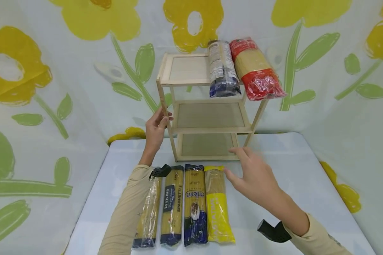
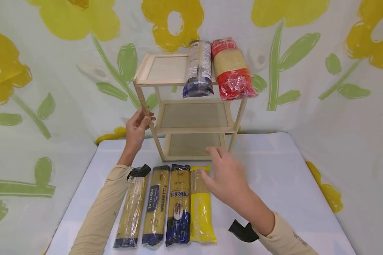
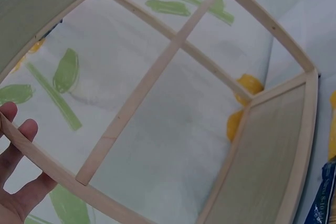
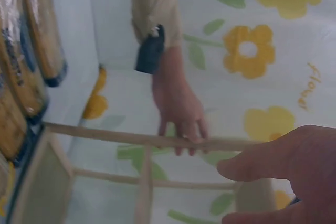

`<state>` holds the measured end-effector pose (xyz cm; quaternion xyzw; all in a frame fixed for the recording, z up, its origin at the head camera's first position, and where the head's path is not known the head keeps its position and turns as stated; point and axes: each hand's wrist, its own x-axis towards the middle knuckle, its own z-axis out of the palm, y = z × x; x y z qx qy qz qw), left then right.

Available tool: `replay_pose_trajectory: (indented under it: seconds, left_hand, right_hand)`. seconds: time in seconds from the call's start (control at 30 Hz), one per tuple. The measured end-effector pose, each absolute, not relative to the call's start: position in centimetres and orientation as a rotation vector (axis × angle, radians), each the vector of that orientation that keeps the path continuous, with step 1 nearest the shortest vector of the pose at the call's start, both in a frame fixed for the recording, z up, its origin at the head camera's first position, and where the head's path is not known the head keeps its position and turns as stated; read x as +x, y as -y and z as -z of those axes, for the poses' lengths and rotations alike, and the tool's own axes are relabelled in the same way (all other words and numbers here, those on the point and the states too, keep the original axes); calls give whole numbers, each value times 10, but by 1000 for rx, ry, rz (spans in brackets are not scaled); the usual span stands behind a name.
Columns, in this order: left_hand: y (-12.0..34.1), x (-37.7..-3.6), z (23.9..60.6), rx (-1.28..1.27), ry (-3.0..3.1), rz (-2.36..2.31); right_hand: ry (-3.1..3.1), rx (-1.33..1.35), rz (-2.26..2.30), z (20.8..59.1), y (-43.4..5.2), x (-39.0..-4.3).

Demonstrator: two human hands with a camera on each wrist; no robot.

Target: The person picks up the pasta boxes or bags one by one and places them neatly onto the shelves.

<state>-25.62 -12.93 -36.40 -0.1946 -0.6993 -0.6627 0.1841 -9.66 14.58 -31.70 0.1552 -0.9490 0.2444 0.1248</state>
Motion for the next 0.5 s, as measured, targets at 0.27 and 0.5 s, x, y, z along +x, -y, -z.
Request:
replay_pose_trajectory:
  seconds: [0.27,0.5]
  left_hand:
    - [130,-255,365,-556,1969,1869]
    - [128,-256,364,-566,1973,1859]
  right_hand:
    - [2854,417,-732,358,-138,-87]
    - [3039,294,-834,399,-138,-80]
